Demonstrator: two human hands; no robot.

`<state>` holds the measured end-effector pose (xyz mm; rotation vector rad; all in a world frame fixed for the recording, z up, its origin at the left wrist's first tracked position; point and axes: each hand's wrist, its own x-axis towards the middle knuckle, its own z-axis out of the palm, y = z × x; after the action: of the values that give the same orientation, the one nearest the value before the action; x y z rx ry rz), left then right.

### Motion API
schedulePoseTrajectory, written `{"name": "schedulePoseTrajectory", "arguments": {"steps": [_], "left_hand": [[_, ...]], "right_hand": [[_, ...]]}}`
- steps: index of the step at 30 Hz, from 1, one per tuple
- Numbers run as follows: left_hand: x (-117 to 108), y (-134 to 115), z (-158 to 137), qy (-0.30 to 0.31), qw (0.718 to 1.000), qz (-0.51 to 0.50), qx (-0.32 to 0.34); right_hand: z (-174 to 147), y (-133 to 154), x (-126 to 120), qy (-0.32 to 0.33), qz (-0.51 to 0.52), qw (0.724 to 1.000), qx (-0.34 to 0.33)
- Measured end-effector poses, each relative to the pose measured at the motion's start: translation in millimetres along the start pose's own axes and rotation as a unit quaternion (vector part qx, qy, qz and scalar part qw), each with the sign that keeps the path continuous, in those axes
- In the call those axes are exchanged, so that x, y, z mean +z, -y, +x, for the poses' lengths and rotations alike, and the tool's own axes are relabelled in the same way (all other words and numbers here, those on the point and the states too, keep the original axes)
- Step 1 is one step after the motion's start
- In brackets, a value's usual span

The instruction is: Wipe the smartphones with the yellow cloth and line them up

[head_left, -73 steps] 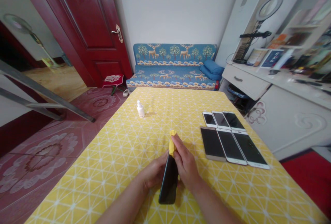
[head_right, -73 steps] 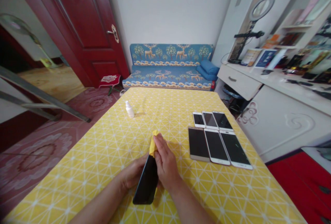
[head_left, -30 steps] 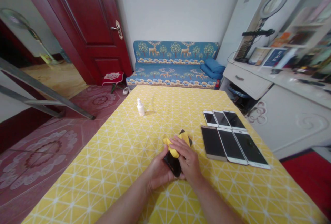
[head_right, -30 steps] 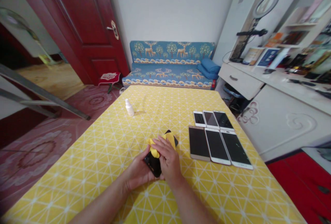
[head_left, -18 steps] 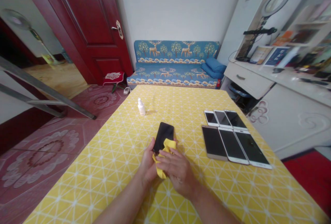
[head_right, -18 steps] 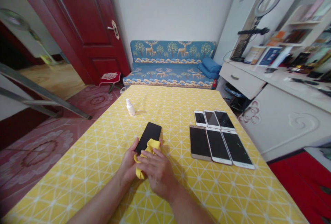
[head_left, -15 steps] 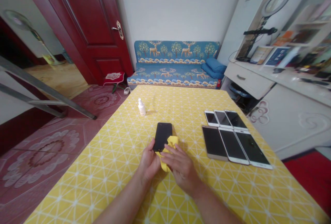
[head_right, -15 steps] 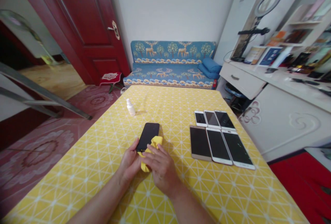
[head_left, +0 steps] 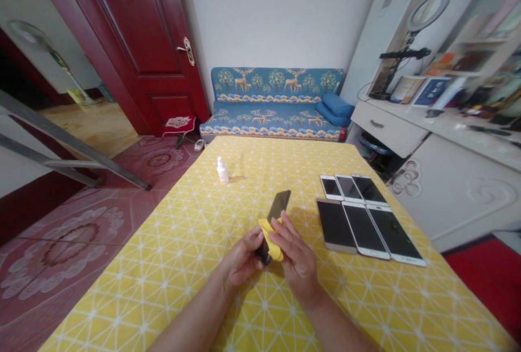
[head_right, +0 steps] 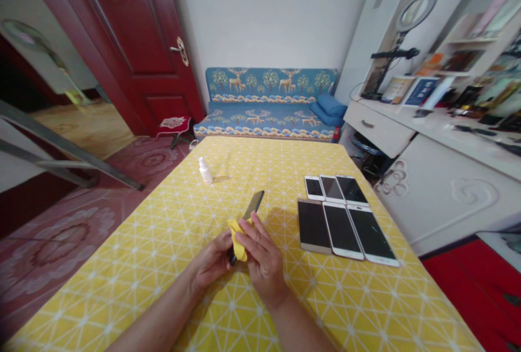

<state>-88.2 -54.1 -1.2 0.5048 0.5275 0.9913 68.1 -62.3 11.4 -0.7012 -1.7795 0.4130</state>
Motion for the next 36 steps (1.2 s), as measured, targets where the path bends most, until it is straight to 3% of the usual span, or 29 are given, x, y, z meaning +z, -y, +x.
{"name": "schedulePoseTrajectory", "arguments": {"steps": [4, 6, 12, 16, 22, 25, 28, 31, 33, 36], "left_hand": [[8, -2, -5, 0.044, 0.996, 0.047, -0.067], [11, -2, -7, 0.041, 0.994, 0.059, -0.086], [15, 2, -5, -0.002, 0.993, 0.111, -0.030], [19, 4, -6, -0.030, 0.997, 0.075, 0.010], [17, 1, -6, 0.048, 0.995, 0.087, 0.014], [14, -2, -5, 0.088, 0.990, 0.109, -0.021], [13, -4, -4, 0.107, 0.984, 0.128, -0.068], [18, -4, -6, 0.081, 0.980, 0.158, -0.088], [23, -5, -9, 0.083, 0.976, 0.194, -0.061], [31, -9, -13, 0.148, 0.948, 0.280, -0.006]], "right_hand": [[-2, -10, -5, -0.088, -0.028, 0.994, 0.057], [-2, -13, -6, -0.097, -0.019, 0.993, 0.067], [-4, -8, 0, -0.026, 0.020, 0.998, 0.058], [-4, -6, 4, -0.052, 0.028, 0.994, 0.095], [-6, -11, 7, -0.112, 0.105, 0.963, 0.219], [-2, -13, 4, -0.182, 0.135, 0.942, 0.248], [5, -13, -2, -0.253, 0.154, 0.920, 0.256], [9, -11, -7, -0.282, 0.142, 0.912, 0.260], [9, -8, -8, -0.280, 0.111, 0.922, 0.246], [8, -4, -5, -0.246, 0.048, 0.946, 0.204]]}}
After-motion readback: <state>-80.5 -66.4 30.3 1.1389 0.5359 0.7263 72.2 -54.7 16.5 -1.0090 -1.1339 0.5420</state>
